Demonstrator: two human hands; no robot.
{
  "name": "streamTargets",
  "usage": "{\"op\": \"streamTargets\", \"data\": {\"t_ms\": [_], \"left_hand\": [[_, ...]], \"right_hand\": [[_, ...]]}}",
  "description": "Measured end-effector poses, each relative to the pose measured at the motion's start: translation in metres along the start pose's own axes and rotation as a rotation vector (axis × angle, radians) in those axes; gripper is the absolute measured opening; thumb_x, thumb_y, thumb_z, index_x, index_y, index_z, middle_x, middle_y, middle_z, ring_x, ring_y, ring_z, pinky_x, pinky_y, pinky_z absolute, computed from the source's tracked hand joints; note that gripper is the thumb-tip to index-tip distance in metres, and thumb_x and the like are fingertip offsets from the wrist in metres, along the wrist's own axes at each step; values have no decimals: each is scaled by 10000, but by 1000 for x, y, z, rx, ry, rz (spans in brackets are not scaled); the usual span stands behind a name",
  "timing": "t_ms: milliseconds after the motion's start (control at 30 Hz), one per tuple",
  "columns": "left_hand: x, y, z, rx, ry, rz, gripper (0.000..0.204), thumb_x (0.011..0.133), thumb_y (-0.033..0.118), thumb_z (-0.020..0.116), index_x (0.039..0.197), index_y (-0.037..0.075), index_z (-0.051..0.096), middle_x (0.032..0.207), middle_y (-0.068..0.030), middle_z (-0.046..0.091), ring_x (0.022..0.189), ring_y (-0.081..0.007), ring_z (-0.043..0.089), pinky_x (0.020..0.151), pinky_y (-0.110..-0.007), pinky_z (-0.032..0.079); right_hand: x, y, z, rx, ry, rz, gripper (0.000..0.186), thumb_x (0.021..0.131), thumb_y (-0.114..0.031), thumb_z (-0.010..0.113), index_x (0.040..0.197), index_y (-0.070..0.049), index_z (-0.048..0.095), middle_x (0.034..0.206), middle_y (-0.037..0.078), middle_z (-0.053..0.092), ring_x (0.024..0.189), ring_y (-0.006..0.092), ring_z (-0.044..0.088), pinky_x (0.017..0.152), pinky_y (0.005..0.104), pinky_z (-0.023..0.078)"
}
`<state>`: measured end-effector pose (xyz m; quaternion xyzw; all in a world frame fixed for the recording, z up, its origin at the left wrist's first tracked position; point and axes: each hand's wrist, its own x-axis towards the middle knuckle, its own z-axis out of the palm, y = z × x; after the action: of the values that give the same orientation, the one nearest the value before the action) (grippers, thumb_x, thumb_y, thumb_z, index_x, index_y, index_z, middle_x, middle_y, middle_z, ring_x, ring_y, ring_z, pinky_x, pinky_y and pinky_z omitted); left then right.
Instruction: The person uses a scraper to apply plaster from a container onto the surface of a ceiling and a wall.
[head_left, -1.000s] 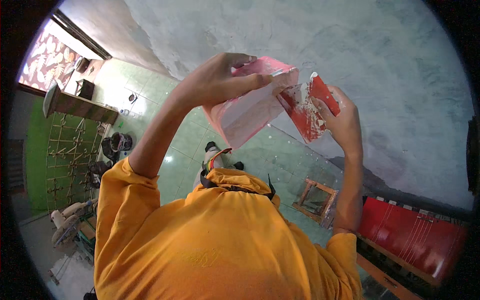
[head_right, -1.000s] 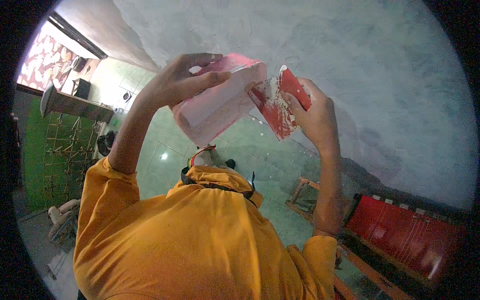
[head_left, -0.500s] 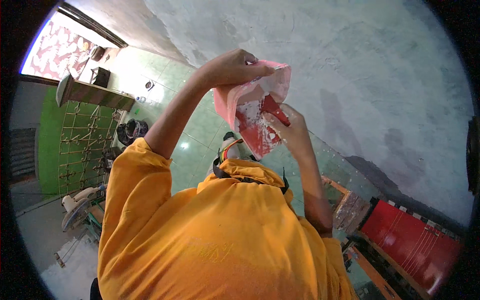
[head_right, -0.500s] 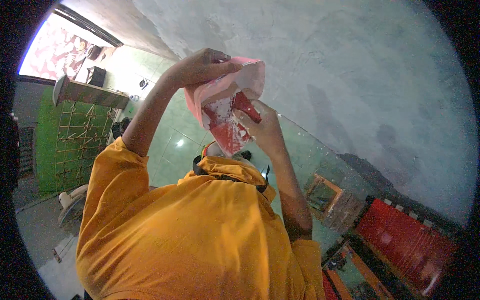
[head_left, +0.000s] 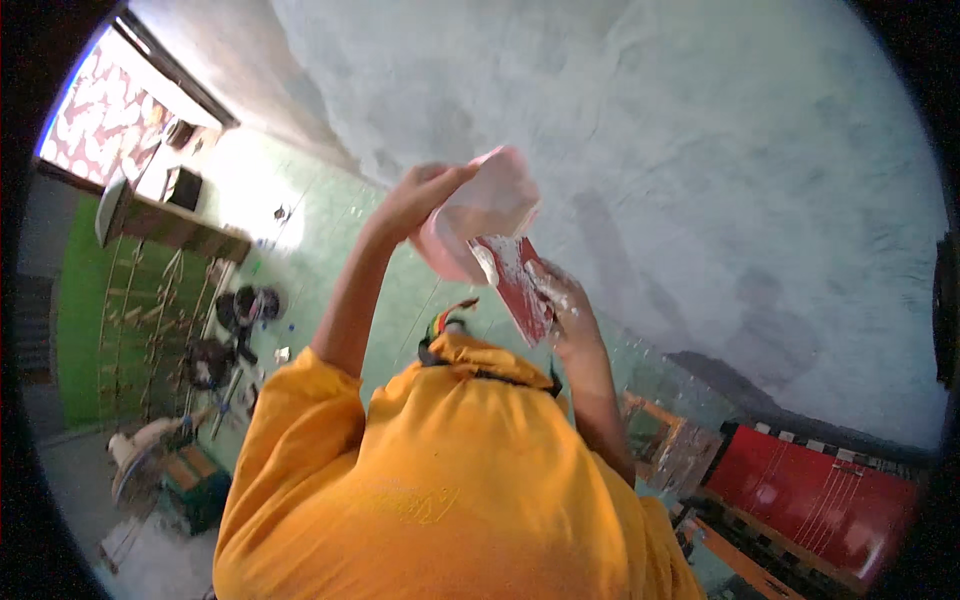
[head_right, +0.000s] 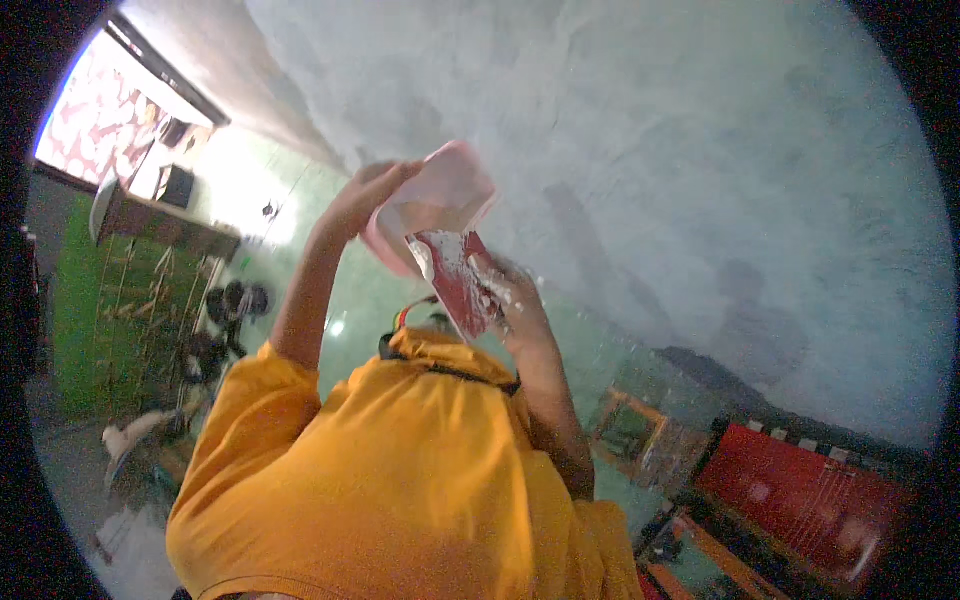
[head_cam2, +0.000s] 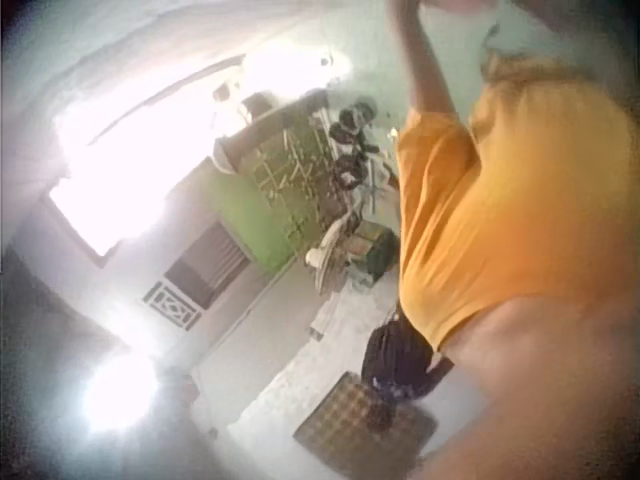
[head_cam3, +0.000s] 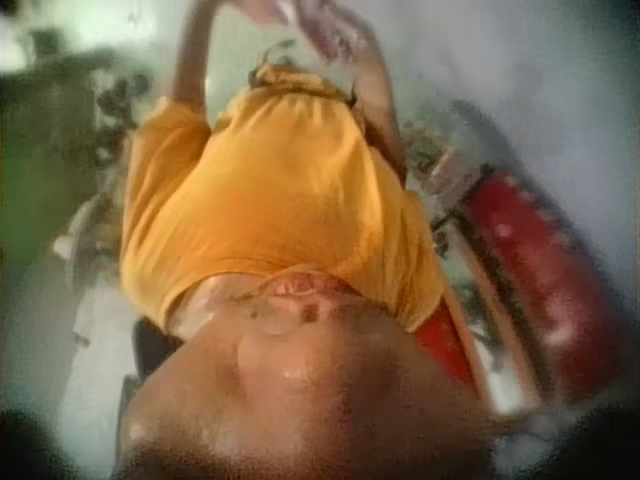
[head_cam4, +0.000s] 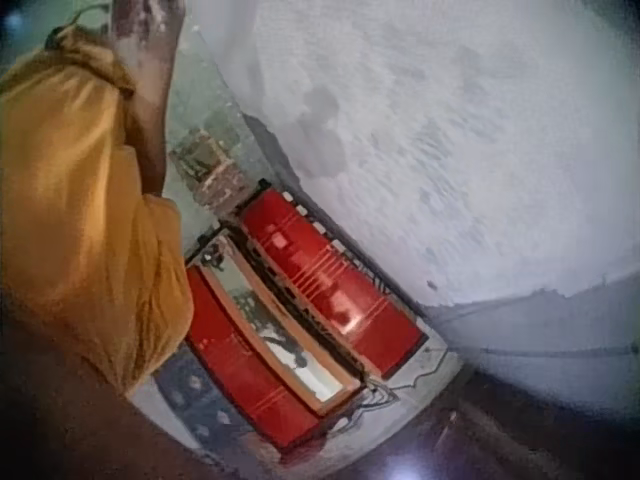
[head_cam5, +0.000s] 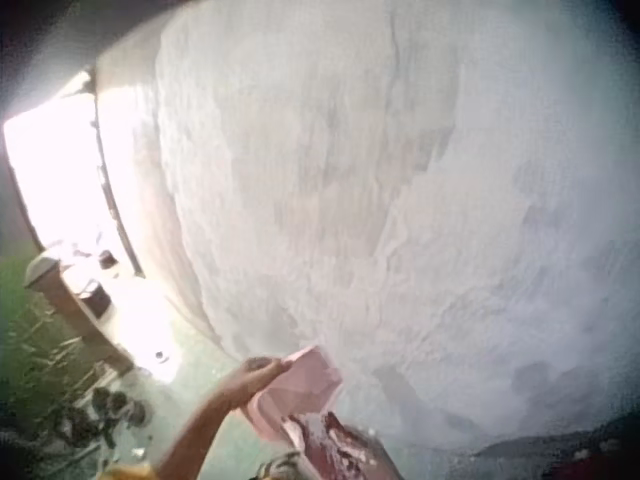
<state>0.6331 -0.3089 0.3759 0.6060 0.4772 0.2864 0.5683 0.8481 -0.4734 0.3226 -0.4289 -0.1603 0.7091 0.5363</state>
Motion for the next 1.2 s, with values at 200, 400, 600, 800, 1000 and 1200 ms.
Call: {"op": "streamTargets", "data": {"t_ms": [200,400,600,800,1000,1200], "left_hand": [[-9,-5,-12,-337,96,84,526,1013,403,513,1323,-8,623,1223,-104,664,1119,-184,606,980,-341,471],[-12,-8,-28,-587,-112,208,559,1035,387,532,1358,-69,555,1224,-102,662,1078,-174,621,930,-312,489],[0,9,-29,-547,-54,128,485,1031,363,550,1253,-61,623,1123,-88,695,973,-148,646,844,-297,514],[38,-13,-33,-664,-109,135,443,1005,344,608,1203,-50,648,1075,-67,702,925,-133,647,805,-273,509],[31,-10,-39,-601,-74,82,448,991,337,627,1207,-54,645,1068,-67,698,938,-135,643,810,-273,507],[27,-7,-32,-580,-108,38,466,978,336,644,1225,-60,641,1068,-65,695,948,-140,641,814,-276,507]], "right_hand": [[-9,-160,70,32,-14,-636,321,964,-171,679,1226,-13,582,1068,30,648,909,118,624,773,273,523],[-95,-395,170,-995,365,-1962,304,1035,-212,565,1231,20,568,1130,93,637,1033,170,623,900,313,495],[-113,-538,273,-1811,971,-2351,366,963,-123,548,1301,15,571,1254,172,647,1131,352,616,990,404,491],[-49,-508,261,-2298,1367,-2264,438,881,-75,585,1316,-23,603,1268,133,663,1130,326,633,1001,417,516],[-29,-420,221,-2367,1014,-2007,366,887,-88,597,1246,-90,671,1125,118,723,1018,269,688,848,381,574],[-97,-544,320,-2028,1217,-2257,303,985,-292,515,1191,-178,707,982,156,725,861,387,685,767,498,549]]}}
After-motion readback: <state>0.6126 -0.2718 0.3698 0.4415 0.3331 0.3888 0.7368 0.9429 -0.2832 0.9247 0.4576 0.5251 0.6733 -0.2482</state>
